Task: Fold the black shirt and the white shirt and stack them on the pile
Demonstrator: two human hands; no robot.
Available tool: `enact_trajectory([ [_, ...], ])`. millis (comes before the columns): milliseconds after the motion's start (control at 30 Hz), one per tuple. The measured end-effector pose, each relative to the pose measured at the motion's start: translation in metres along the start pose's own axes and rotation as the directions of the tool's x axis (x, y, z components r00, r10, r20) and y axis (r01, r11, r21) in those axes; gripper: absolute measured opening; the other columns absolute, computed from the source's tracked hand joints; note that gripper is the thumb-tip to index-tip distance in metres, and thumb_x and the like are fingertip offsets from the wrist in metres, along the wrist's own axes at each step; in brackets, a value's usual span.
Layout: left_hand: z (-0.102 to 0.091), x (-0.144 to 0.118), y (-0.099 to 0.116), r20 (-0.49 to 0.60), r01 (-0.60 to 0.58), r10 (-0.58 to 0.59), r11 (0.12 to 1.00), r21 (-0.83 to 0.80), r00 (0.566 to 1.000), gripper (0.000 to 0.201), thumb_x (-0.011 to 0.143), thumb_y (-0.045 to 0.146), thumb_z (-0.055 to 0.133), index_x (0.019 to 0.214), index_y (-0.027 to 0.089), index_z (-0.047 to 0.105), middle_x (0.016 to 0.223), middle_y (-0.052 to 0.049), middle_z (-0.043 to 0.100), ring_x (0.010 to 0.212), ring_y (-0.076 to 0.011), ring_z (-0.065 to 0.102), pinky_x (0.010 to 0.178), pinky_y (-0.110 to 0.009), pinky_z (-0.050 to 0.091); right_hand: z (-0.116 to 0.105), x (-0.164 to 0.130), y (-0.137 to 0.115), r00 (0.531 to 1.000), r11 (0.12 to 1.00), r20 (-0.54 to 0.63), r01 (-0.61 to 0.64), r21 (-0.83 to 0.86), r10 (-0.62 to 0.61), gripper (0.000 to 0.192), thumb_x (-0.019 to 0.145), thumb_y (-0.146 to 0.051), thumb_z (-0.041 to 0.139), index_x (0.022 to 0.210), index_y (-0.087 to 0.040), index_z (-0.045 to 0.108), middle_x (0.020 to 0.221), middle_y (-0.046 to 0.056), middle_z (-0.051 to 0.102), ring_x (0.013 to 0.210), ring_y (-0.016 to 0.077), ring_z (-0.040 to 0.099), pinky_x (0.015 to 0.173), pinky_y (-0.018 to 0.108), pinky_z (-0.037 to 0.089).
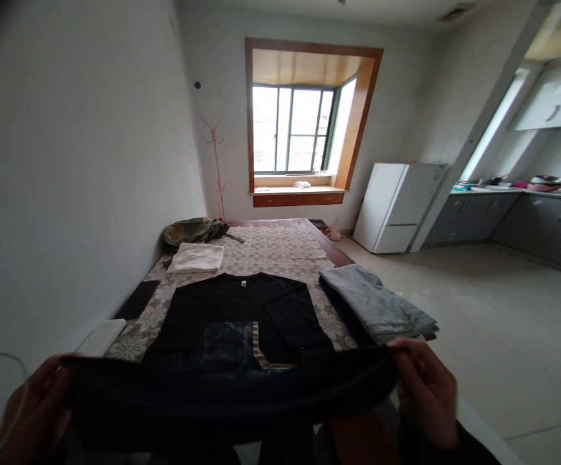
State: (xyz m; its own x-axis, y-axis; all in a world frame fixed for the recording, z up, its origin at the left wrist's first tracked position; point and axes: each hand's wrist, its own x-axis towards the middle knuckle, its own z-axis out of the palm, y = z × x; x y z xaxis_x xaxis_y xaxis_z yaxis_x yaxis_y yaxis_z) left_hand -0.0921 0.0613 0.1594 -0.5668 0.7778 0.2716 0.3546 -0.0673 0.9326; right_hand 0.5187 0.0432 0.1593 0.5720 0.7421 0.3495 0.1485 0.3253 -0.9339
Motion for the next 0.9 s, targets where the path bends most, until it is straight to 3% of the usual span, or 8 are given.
enact_trajectory([
  [67, 0.030, 0.029, 0.020, 0.177, 0.013, -0.003, 0.998, -0.058, 0.984, 0.065, 0.069, 0.076, 0.074, 0.104, 0.023, 0.069, 0.066, 0.002, 0.068, 0.058, -0.0187, 0.063, 0.050, -0.026, 0.049, 0.043, 0.047, 0.002, 0.993, 1.000, 0.114, 0.011, 0.021, -0.013, 0.042, 0.077, -0.057, 0.082, 0.097, -0.023, 0.069, 0.066, -0.001, 0.061, 0.050, 0.0131, 0.049, 0.044, 0.025, 0.033],
  [167, 0.086, 0.087, 0.032, 0.269, -0.028, 0.056, 0.994, -0.106, 0.962, 0.068, 0.068, 0.076, 0.073, 0.106, 0.020, 0.068, 0.078, 0.000, 0.074, 0.072, -0.0214, 0.069, 0.066, -0.029, 0.056, 0.106, 0.113, 0.028, 0.968, 0.999, 0.252, 0.024, -0.037, -0.014, 0.041, 0.078, -0.057, 0.078, 0.099, -0.022, 0.068, 0.073, 0.000, 0.068, 0.061, 0.0169, 0.059, 0.054, 0.026, 0.044],
  [267, 0.136, 0.137, 0.015, 0.278, -0.110, 0.104, 0.994, 0.005, 0.955, 0.065, 0.068, 0.078, 0.067, 0.095, 0.019, 0.069, 0.082, -0.006, 0.076, 0.086, -0.0278, 0.073, 0.077, -0.034, 0.058, 0.154, 0.152, 0.073, 0.959, 0.976, 0.280, 0.011, -0.216, 0.051, 0.031, 0.077, -0.047, 0.070, 0.095, -0.021, 0.068, 0.077, 0.002, 0.072, 0.074, 0.0226, 0.068, 0.069, 0.033, 0.054],
  [333, 0.159, 0.158, -0.004, 0.310, -0.140, 0.090, 0.980, 0.144, 0.947, 0.057, 0.068, 0.073, 0.067, 0.086, 0.020, 0.069, 0.082, -0.008, 0.077, 0.089, -0.0303, 0.074, 0.080, -0.037, 0.057, 0.171, 0.160, 0.103, 0.950, 0.944, 0.297, 0.008, -0.330, 0.096, 0.022, 0.073, -0.040, 0.068, 0.085, -0.021, 0.067, 0.075, 0.003, 0.072, 0.077, 0.0256, 0.070, 0.078, 0.038, 0.056],
  [433, 0.174, 0.172, -0.027, 0.370, -0.145, 0.052, 0.963, 0.229, 0.928, 0.045, 0.065, 0.063, 0.072, 0.081, 0.021, 0.069, 0.079, -0.008, 0.077, 0.084, -0.0299, 0.074, 0.076, -0.036, 0.055, 0.176, 0.159, 0.135, 0.949, 0.918, 0.296, 0.017, -0.395, 0.110, 0.012, 0.069, -0.032, 0.066, 0.077, -0.022, 0.067, 0.077, 0.005, 0.073, 0.083, 0.0283, 0.071, 0.087, 0.043, 0.055],
  [600, 0.177, 0.194, -0.034, 0.424, -0.100, 0.029, 0.984, 0.147, 0.905, 0.054, 0.073, 0.063, 0.065, 0.101, 0.018, 0.069, 0.088, -0.007, 0.078, 0.078, -0.0242, 0.072, 0.063, -0.030, 0.054, 0.175, 0.183, 0.143, 0.963, 0.878, 0.267, 0.108, -0.466, 0.024, 0.027, 0.082, -0.032, 0.059, 0.102, -0.019, 0.070, 0.100, 0.011, 0.077, 0.101, 0.0281, 0.071, 0.093, 0.039, 0.054],
  [700, 0.189, 0.214, -0.036, 0.371, -0.132, 0.035, 0.961, 0.241, 0.928, 0.048, 0.080, 0.057, 0.058, 0.103, 0.016, 0.069, 0.088, -0.008, 0.077, 0.080, -0.0235, 0.072, 0.068, -0.031, 0.055, 0.195, 0.207, 0.140, 0.961, 0.800, 0.272, 0.121, -0.588, 0.054, 0.032, 0.087, -0.029, 0.057, 0.113, -0.015, 0.069, 0.109, 0.013, 0.076, 0.103, 0.0264, 0.072, 0.090, 0.034, 0.055],
  [900, 0.219, 0.230, -0.049, 0.384, -0.208, 0.017, 0.862, 0.462, 0.923, 0.024, 0.076, 0.038, 0.065, 0.087, 0.018, 0.071, 0.078, -0.007, 0.076, 0.084, -0.0269, 0.073, 0.079, -0.034, 0.055, 0.235, 0.213, 0.160, 0.947, 0.687, 0.268, 0.078, -0.722, 0.175, 0.016, 0.083, -0.021, 0.064, 0.095, -0.019, 0.075, 0.092, 0.009, 0.077, 0.097, 0.0263, 0.072, 0.087, 0.031, 0.053],
])
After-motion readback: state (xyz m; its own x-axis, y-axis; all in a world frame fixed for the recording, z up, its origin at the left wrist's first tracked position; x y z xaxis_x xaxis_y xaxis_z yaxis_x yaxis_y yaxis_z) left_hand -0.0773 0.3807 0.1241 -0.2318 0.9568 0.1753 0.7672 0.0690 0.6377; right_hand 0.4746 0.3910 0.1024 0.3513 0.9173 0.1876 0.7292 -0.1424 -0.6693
